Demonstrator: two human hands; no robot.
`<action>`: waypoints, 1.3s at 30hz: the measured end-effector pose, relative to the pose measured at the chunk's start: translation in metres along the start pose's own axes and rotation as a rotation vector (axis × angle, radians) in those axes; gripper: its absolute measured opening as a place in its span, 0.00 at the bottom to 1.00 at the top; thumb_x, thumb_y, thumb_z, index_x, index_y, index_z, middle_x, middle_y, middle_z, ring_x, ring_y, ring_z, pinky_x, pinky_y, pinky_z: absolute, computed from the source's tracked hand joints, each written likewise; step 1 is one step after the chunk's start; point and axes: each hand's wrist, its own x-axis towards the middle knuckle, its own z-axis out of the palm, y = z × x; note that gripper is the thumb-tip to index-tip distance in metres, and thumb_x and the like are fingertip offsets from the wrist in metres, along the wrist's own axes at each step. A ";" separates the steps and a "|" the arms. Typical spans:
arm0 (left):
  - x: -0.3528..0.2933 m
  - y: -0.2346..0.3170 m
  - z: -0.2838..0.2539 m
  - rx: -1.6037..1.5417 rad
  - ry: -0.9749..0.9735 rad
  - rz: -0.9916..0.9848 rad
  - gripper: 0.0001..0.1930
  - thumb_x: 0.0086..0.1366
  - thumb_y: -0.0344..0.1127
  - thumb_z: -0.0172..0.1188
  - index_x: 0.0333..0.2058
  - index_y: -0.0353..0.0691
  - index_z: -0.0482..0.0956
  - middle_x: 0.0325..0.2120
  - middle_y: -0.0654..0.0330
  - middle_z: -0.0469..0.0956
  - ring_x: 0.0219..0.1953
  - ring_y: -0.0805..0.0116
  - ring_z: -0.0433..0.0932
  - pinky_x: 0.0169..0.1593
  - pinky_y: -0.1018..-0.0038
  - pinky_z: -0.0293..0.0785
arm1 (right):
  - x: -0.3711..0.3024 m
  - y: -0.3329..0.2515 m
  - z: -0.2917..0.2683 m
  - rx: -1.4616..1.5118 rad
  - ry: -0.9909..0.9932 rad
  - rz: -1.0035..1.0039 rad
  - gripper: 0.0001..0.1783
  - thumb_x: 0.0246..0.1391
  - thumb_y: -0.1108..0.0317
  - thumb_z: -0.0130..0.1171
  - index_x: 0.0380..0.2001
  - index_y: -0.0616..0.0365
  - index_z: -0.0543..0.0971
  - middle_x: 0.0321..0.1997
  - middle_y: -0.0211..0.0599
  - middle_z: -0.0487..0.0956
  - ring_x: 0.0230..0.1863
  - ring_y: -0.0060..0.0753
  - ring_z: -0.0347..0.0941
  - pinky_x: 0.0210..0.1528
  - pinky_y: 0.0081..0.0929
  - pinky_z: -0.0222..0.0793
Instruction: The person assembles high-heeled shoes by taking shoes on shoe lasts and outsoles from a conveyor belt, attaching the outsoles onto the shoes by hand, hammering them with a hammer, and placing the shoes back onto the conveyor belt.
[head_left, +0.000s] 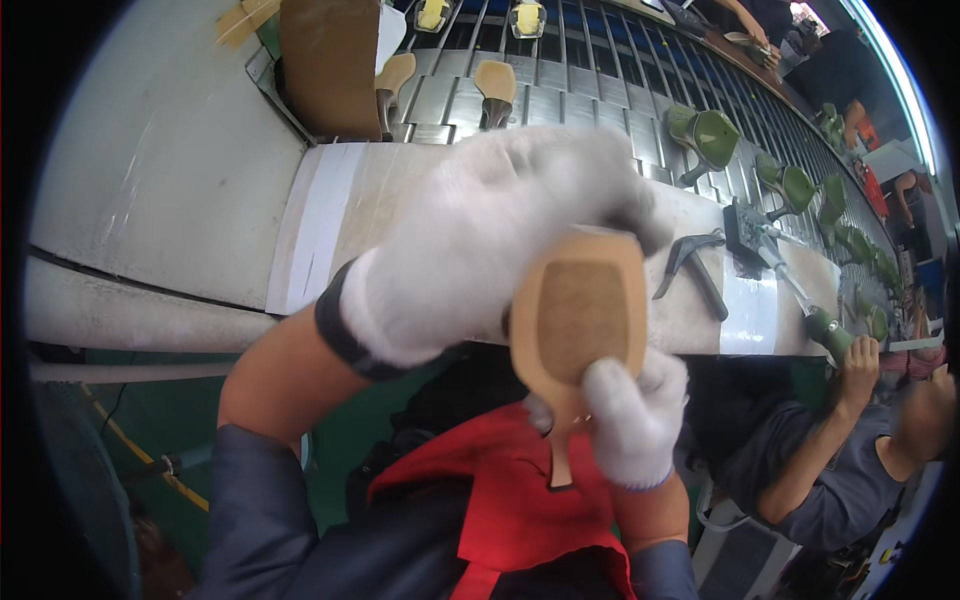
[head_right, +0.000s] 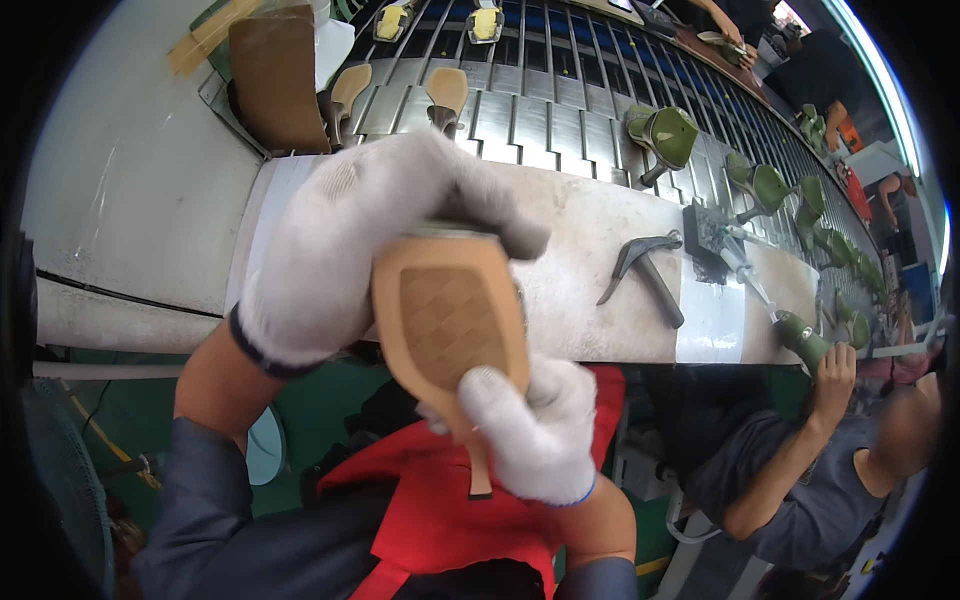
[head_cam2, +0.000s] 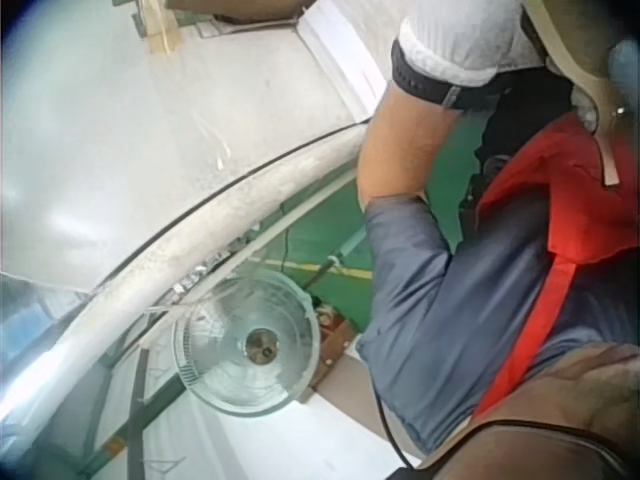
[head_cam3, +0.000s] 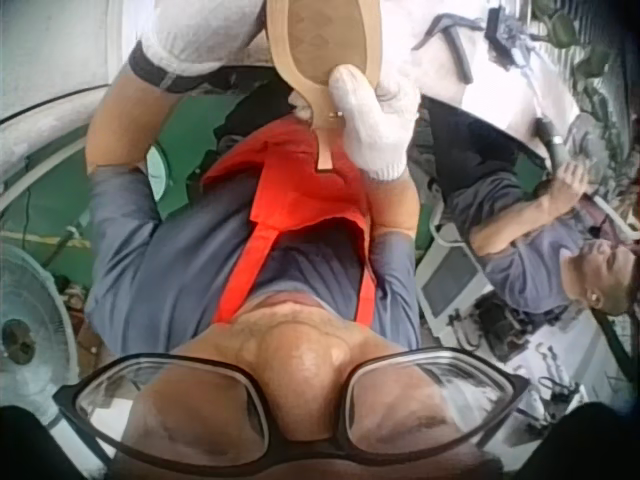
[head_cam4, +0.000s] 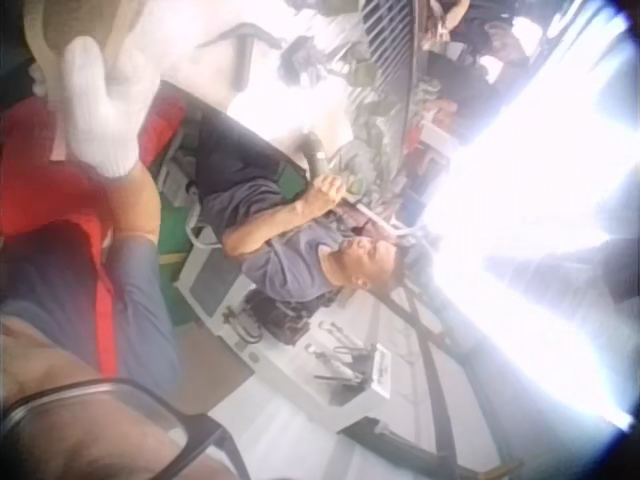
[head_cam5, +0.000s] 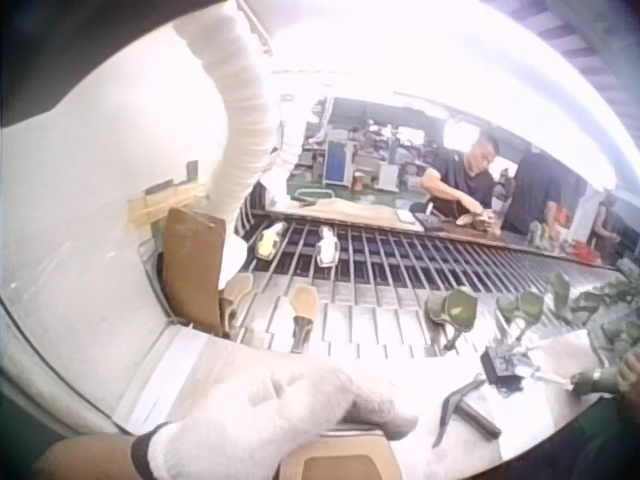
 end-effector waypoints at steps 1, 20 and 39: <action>0.012 -0.021 -0.018 -0.123 -0.168 0.126 0.32 0.87 0.55 0.43 0.52 0.27 0.83 0.52 0.42 0.87 0.57 0.53 0.86 0.64 0.61 0.82 | 0.006 -0.006 -0.003 0.039 0.027 0.026 0.22 0.74 0.60 0.59 0.51 0.73 0.85 0.39 0.46 0.89 0.32 0.30 0.87 0.33 0.27 0.84; 0.022 -0.057 -0.013 0.000 -0.124 0.417 0.22 0.82 0.37 0.59 0.67 0.29 0.76 0.56 0.54 0.84 0.58 0.69 0.83 0.64 0.69 0.80 | 0.022 -0.014 -0.027 0.045 0.072 -0.004 0.26 0.76 0.57 0.58 0.57 0.75 0.81 0.41 0.56 0.89 0.32 0.36 0.88 0.35 0.30 0.86; -0.072 -0.007 -0.025 0.021 0.166 0.141 0.14 0.76 0.41 0.67 0.45 0.35 0.76 0.45 0.40 0.88 0.49 0.55 0.90 0.59 0.56 0.86 | 0.013 0.005 0.019 -0.714 -0.250 -0.476 0.08 0.61 0.70 0.70 0.37 0.65 0.87 0.27 0.48 0.82 0.27 0.52 0.81 0.30 0.42 0.76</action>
